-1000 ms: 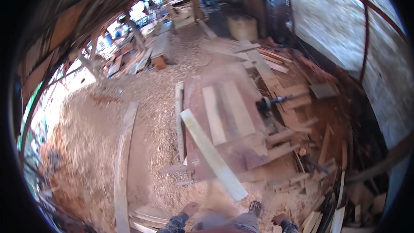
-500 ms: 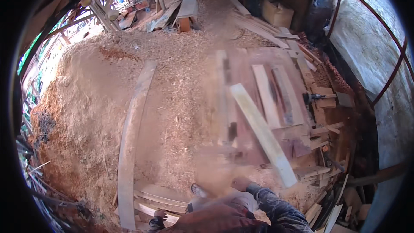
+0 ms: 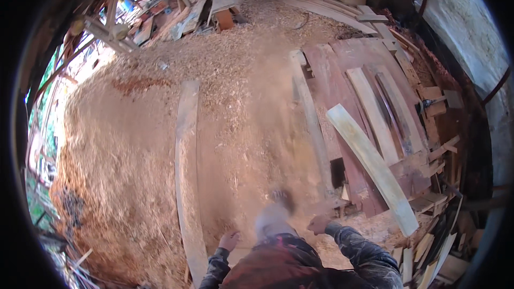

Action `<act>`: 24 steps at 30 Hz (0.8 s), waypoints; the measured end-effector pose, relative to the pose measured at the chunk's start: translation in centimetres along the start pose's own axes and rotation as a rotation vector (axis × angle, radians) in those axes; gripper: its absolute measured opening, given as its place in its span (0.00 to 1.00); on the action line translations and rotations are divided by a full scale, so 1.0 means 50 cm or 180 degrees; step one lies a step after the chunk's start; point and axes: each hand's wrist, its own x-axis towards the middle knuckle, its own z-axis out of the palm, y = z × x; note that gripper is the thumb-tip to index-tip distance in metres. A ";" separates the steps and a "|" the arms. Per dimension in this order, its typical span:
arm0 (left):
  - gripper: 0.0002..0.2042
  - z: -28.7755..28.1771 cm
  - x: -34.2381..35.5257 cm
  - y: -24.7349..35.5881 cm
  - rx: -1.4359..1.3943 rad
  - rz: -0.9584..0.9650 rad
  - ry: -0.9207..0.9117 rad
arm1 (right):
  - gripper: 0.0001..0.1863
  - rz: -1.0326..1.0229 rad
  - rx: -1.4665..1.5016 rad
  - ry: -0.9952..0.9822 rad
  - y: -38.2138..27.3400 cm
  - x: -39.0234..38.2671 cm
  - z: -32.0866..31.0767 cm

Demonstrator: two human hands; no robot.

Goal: The person uses a metal pry bar to lever an electric motor and adjust the tension of a drive belt on a woodworking machine. They then walk through the workshop to a stack of wood, pick up a piece of lumber, and carry it back to the machine.

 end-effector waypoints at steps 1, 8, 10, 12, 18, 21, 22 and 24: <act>0.15 -0.027 0.037 0.105 0.0115 0.0078 -0.0125 | 0.20 0.0043 -0.0046 -0.0096 -0.029 0.034 -0.021; 0.12 -0.447 0.293 0.045 -0.0108 -0.0538 0.0309 | 0.17 -0.0673 0.0240 0.1543 -0.321 0.215 -0.262; 0.12 -0.487 0.358 0.097 -0.0617 -0.1503 0.0189 | 0.17 -0.0407 0.0869 0.1879 -0.327 0.226 -0.321; 0.13 -0.559 0.421 0.116 -0.0585 -0.2086 0.0067 | 0.17 -0.0060 0.0863 0.1810 -0.363 0.247 -0.391; 0.16 -0.745 0.755 0.055 0.0177 -0.2628 -0.0944 | 0.16 0.0697 0.0910 0.2070 -0.392 0.432 -0.468; 0.13 -0.820 1.066 0.145 -0.0715 -0.2569 -0.1956 | 0.15 0.1780 0.1884 0.1721 -0.331 0.513 -0.423; 0.13 -0.745 1.171 0.225 -0.0206 -0.2098 -0.1766 | 0.15 0.2303 0.2086 0.1529 -0.280 0.507 -0.387; 0.11 -0.877 1.408 0.315 0.4281 0.1626 -0.1834 | 0.15 0.1361 0.1777 0.1619 -0.353 0.601 -0.410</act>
